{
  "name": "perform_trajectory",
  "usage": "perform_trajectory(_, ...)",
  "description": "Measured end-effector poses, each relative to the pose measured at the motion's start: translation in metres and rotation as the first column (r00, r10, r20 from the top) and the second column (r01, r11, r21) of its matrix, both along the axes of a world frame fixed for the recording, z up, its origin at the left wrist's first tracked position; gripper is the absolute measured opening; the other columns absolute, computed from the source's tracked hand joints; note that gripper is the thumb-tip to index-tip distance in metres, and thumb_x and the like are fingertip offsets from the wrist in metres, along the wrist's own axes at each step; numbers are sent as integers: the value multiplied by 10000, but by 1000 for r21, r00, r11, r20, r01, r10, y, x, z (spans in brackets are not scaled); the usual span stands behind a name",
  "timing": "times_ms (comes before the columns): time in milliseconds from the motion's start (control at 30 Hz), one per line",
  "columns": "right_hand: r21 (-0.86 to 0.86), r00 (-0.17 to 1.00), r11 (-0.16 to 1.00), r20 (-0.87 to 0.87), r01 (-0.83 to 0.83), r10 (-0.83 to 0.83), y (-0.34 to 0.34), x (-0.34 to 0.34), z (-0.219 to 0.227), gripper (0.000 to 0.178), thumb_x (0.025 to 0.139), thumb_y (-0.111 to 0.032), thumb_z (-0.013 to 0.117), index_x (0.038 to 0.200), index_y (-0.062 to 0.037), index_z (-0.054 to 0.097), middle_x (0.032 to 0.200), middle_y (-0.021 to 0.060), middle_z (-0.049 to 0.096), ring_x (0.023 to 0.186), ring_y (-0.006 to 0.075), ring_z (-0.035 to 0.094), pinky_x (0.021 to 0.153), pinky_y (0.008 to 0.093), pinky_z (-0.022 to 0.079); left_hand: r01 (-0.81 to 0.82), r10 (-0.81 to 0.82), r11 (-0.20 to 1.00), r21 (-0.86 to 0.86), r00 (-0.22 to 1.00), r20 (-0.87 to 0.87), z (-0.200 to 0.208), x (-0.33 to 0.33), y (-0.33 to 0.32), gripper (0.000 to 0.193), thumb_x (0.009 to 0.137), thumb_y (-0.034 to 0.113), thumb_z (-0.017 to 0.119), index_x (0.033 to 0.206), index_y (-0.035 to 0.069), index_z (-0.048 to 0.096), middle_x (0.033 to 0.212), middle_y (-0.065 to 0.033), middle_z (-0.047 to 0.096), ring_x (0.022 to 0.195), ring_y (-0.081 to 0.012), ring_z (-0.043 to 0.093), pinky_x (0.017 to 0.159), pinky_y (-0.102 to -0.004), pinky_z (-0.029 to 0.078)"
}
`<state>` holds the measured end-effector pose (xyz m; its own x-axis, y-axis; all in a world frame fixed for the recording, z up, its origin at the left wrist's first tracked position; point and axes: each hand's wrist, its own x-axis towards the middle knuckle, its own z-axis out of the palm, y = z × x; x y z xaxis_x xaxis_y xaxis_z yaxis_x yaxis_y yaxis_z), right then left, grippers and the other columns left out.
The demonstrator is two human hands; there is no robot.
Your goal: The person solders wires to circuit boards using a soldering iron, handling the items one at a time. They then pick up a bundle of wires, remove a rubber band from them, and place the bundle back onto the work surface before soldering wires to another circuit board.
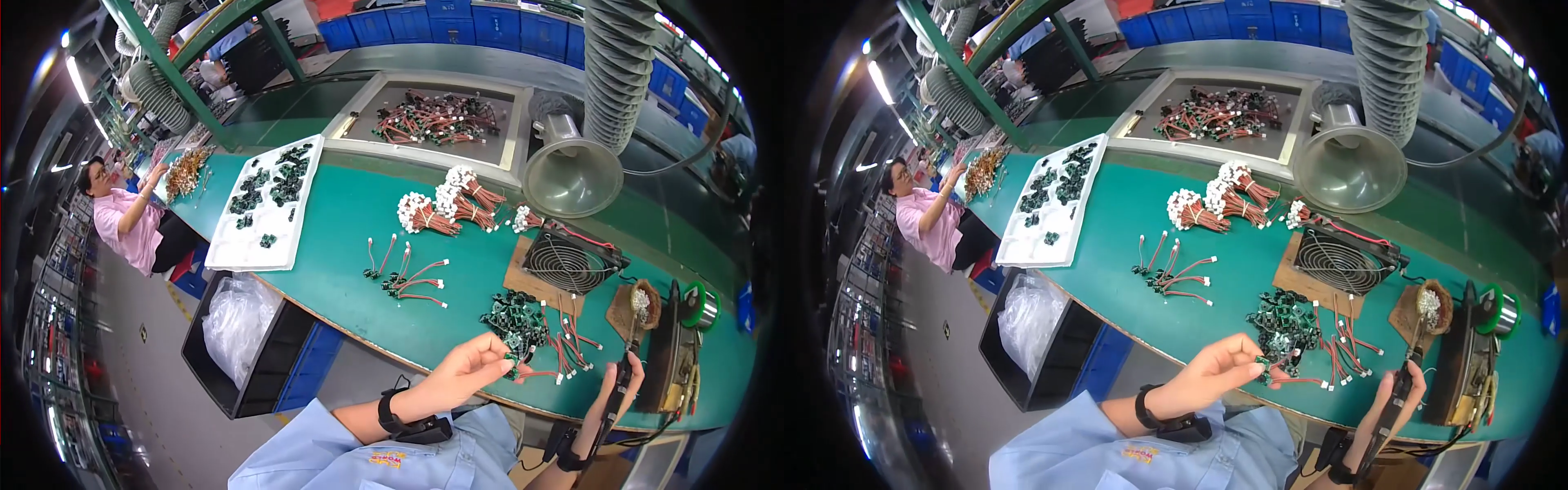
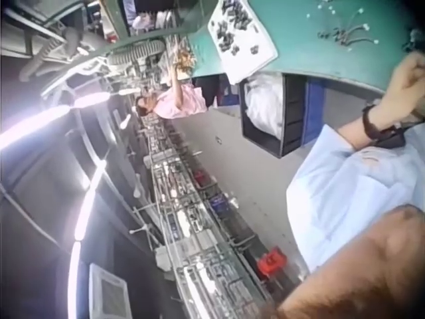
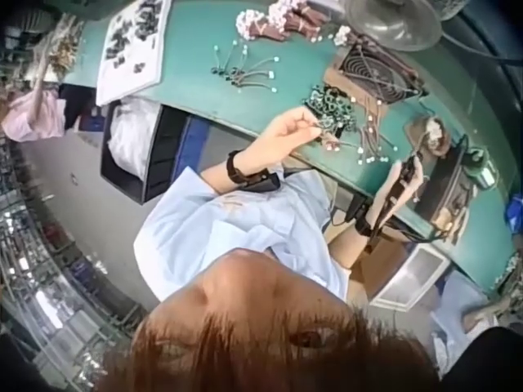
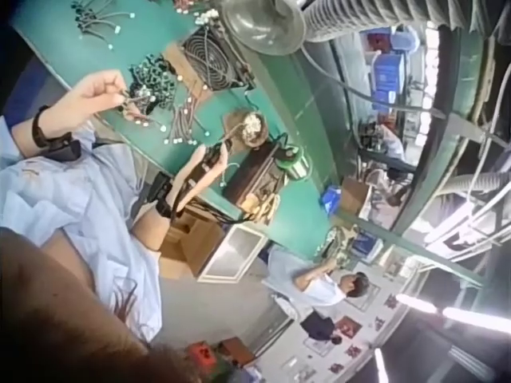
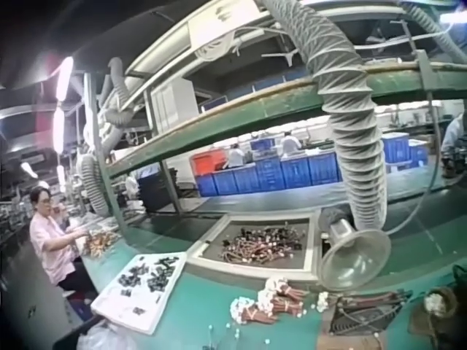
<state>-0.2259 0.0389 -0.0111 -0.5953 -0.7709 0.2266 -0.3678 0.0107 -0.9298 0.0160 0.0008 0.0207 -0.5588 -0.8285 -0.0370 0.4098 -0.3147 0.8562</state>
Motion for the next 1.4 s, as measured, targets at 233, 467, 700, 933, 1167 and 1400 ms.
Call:
perform_trajectory(233,-118,995,992,-73,53,-62,14,20,13,409,879,-194,546,1235,-24,438,1013,61,519,930,143,478,836,273,373,-63,63,997,-45,998,-1,4,2,-13,42,942,53,450,970,29,431,1072,-169,613,1002,-154,565,905,-316,415)
perform_trajectory(467,-336,911,866,-312,-371,269,61,33,8,513,724,-333,695,1104,-40,513,731,52,570,757,128,494,777,362,347,-135,135,991,-13,990,39,-9,-4,-11,40,933,37,455,967,39,433,1085,-174,611,1048,-194,563,926,-324,402)
perform_trajectory(700,-146,745,792,-473,-593,471,63,42,29,463,657,-324,754,999,-78,560,584,16,545,512,159,480,669,359,309,-202,207,978,-56,973,104,-4,-13,-8,46,919,68,476,939,35,451,1026,-174,633,998,-210,590,910,-337,409)
perform_trajectory(933,-149,749,789,-459,-596,479,64,44,25,450,649,-329,758,985,-92,575,589,9,562,492,158,489,649,346,301,-225,237,969,-98,960,146,-5,-13,-5,62,917,77,482,923,27,447,1015,-182,637,986,-210,596,904,-339,411)
perform_trajectory(1167,-148,757,798,-455,-585,470,64,44,23,435,662,-324,746,988,-92,575,582,4,562,485,153,492,636,340,298,-203,219,971,-125,967,130,-5,-13,-5,59,924,59,483,927,28,432,1034,-192,633,1017,-212,586,904,-332,410)
perform_trajectory(1400,-167,757,797,-471,-581,453,64,42,21,428,660,-316,743,982,-88,578,572,4,567,473,148,493,625,337,297,-214,236,966,-144,958,162,-2,-14,-3,57,913,29,489,916,23,432,1030,-190,634,1020,-212,588,901,-327,418)
